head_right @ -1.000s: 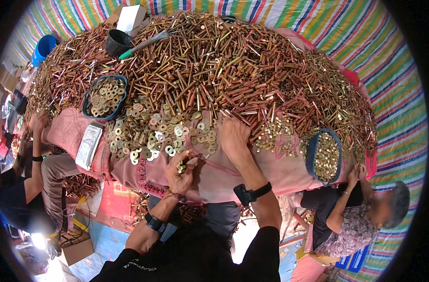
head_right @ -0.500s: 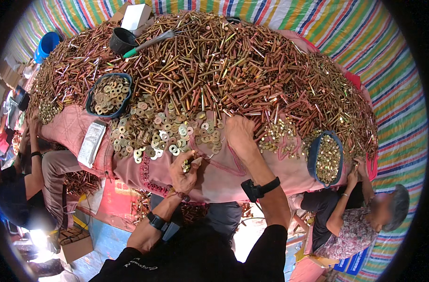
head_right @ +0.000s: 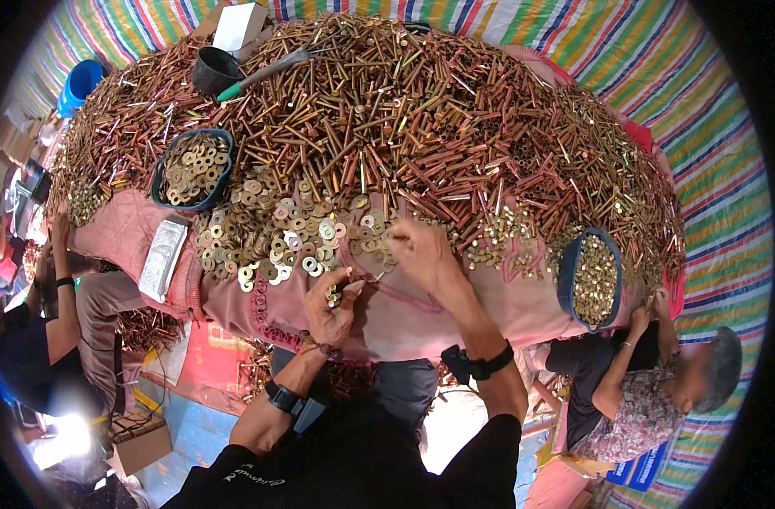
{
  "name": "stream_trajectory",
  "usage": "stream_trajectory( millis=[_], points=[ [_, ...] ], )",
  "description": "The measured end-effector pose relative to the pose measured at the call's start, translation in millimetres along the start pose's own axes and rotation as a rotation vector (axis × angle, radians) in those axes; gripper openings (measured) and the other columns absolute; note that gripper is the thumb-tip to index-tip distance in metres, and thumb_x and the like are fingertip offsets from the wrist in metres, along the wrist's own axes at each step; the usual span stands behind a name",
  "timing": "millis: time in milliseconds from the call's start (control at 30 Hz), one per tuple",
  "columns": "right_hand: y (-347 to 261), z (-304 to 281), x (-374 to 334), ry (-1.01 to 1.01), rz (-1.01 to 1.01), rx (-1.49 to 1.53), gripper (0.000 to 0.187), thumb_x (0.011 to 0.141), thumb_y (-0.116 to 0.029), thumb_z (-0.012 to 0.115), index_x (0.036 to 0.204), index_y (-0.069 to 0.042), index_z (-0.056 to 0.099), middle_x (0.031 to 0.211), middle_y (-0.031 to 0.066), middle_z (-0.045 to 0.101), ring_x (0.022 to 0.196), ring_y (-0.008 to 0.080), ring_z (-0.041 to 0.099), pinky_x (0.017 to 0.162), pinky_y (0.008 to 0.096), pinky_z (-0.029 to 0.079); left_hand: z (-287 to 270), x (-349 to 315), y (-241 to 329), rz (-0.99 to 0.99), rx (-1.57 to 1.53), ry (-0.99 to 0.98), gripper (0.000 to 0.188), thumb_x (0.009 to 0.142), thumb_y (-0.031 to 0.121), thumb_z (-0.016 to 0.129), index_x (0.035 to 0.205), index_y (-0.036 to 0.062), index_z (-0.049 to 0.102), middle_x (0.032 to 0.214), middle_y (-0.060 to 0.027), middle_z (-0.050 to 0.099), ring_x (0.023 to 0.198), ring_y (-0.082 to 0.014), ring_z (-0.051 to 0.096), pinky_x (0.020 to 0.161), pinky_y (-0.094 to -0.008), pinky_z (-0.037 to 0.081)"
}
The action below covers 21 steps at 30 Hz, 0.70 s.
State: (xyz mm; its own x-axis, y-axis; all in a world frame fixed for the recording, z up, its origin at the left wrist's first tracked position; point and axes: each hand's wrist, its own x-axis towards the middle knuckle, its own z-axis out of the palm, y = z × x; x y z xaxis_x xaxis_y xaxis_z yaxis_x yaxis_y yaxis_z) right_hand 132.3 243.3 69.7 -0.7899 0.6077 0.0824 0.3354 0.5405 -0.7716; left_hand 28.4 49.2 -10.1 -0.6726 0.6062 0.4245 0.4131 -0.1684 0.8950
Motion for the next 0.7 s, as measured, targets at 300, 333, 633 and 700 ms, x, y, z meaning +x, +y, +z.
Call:
stream_trajectory(
  millis=[300,333,633,700],
  points=[
    [-33,38,-29,0.014,-0.361,0.278,0.022,0.102,-0.005,0.072,0.122,0.004,0.075,0.108,0.01,0.072,0.089,0.0144,0.07,0.074,0.025,0.056,1,0,1,0.033,-0.015,0.035,0.023,0.1,0.012,0.074,0.12,0.002,0.073,0.096,-0.014,0.074,0.082,-0.0289,0.073,0.073,-0.0373,0.056],
    [-35,40,-30,0.03,-0.326,0.279,0.022,0.101,-0.004,0.072,0.121,0.003,0.075,0.109,0.0113,0.073,0.093,0.0181,0.071,0.078,0.0281,0.056,2,1,1,0.041,-0.018,0.048,0.023,0.099,0.012,0.074,0.12,0.0019,0.073,0.095,-0.0139,0.074,0.082,-0.0289,0.073,0.073,-0.0373,0.056],
    [-45,49,-41,0.106,-0.297,0.308,0.019,0.096,-0.002,0.074,0.115,0.001,0.076,0.112,0.0147,0.076,0.103,0.0284,0.074,0.089,0.0362,0.058,1,3,4,0.028,-0.006,0.037,0.019,0.095,0.005,0.073,0.114,0.0024,0.072,0.09,-0.0155,0.071,0.078,-0.0318,0.071,0.07,-0.038,0.055],
    [-46,49,-38,0.143,-0.399,0.263,0.018,0.095,-0.001,0.075,0.112,0.001,0.075,0.11,0.0142,0.076,0.1,0.0283,0.074,0.087,0.0368,0.058,1,4,6,0.014,-0.001,0.031,0.019,0.094,0.004,0.072,0.113,0.0028,0.072,0.088,-0.0153,0.07,0.077,-0.032,0.071,0.069,-0.0382,0.055]
  ],
)
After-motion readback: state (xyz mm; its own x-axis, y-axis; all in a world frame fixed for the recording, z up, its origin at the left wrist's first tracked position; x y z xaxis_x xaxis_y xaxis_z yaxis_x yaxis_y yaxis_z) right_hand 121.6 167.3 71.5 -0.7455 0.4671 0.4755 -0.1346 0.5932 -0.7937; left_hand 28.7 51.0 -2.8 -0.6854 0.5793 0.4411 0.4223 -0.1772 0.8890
